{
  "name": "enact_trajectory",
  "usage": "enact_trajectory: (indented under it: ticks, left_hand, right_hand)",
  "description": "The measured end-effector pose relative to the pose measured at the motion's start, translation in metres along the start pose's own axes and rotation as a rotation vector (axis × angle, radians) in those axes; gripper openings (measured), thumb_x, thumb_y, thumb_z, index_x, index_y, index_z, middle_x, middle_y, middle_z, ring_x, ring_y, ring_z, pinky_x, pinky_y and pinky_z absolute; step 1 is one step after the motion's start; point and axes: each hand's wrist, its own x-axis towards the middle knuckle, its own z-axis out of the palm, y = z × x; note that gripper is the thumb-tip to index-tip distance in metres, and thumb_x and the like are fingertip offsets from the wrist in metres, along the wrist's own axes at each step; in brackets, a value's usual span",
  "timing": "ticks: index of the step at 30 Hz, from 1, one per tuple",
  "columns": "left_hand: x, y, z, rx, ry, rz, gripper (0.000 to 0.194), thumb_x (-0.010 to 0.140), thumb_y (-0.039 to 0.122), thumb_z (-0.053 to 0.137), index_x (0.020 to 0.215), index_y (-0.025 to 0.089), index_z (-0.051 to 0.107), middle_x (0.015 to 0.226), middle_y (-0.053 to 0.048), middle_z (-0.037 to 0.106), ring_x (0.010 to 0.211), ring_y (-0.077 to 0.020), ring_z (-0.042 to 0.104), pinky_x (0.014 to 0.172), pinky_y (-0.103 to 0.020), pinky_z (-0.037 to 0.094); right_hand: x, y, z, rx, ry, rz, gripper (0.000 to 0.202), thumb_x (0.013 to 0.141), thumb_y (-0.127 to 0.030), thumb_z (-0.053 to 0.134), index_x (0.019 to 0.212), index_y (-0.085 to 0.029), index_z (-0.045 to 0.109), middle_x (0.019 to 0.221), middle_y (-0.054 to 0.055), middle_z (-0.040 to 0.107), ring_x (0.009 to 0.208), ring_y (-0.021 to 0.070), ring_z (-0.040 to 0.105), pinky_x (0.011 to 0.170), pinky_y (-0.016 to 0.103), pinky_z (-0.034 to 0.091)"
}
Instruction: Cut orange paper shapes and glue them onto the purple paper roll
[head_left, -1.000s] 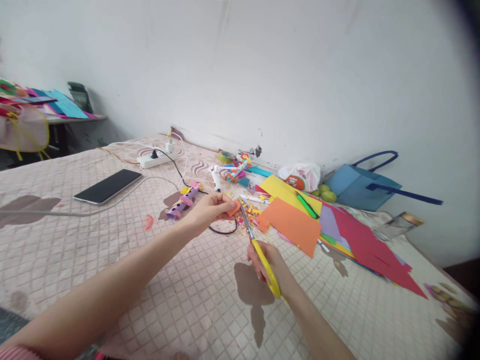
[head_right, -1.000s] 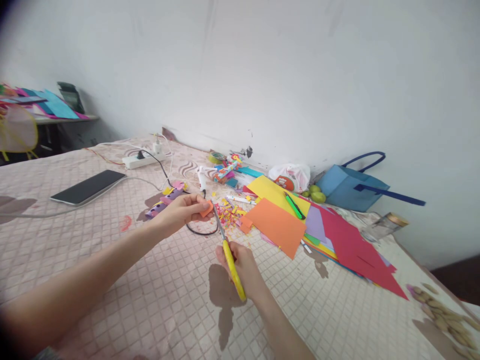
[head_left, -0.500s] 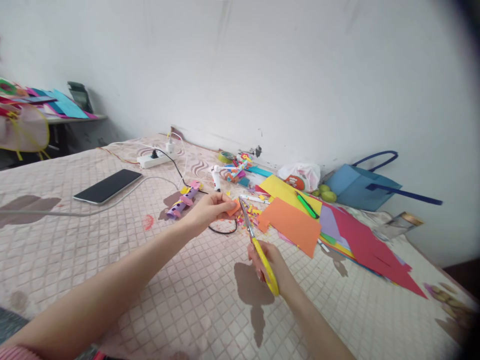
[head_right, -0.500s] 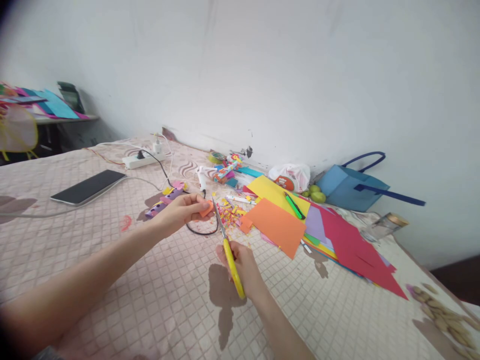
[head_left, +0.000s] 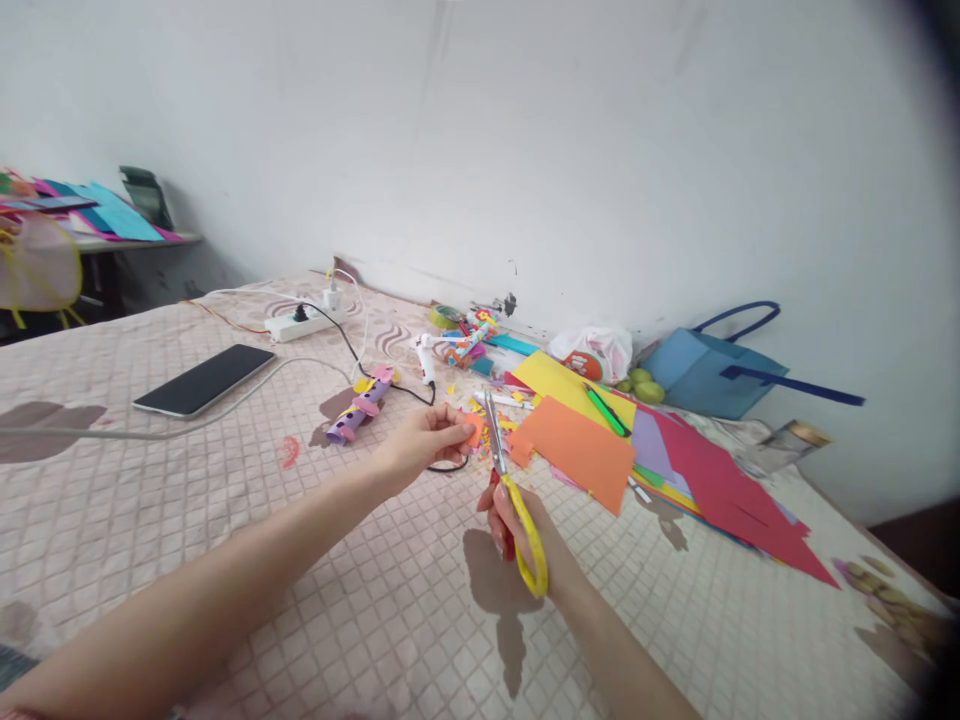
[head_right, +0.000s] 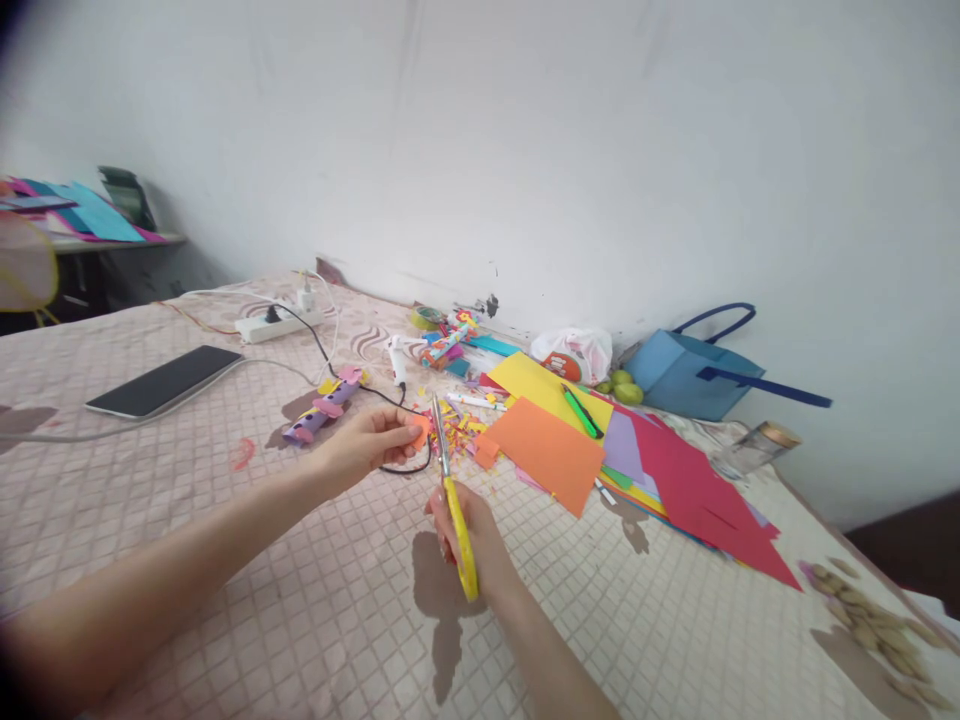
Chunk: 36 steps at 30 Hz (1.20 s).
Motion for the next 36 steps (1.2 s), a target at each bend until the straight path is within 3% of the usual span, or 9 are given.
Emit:
enact_trajectory:
  ticks: [14,36]
  left_hand:
    - [-0.005,0.007,0.009,-0.044,0.116,0.067,0.022,0.068,0.029,0.068,0.070,0.014,0.052,0.073,0.000,0.063,0.069,-0.0105,0.060,0.072,-0.027,0.049]
    - [-0.007,0.008,0.012,-0.087,0.126,0.076,0.024,0.067,0.025,0.070,0.069,0.012,0.050,0.071,-0.003,0.064,0.067,-0.0105,0.061,0.071,-0.027,0.049]
  right_hand:
    - [0.003,0.006,0.001,-0.228,0.075,-0.067,0.041,0.081,-0.056,0.042,0.069,-0.018,0.051,0.042,-0.006,0.039,0.037,0.0086,0.036,0.038,0.021,0.028]
    - [0.003,0.005,-0.002,-0.365,0.101,-0.086,0.040,0.083,-0.054,0.039,0.066,-0.018,0.047,0.043,-0.005,0.039,0.039,0.0089,0.037,0.040,0.021,0.028]
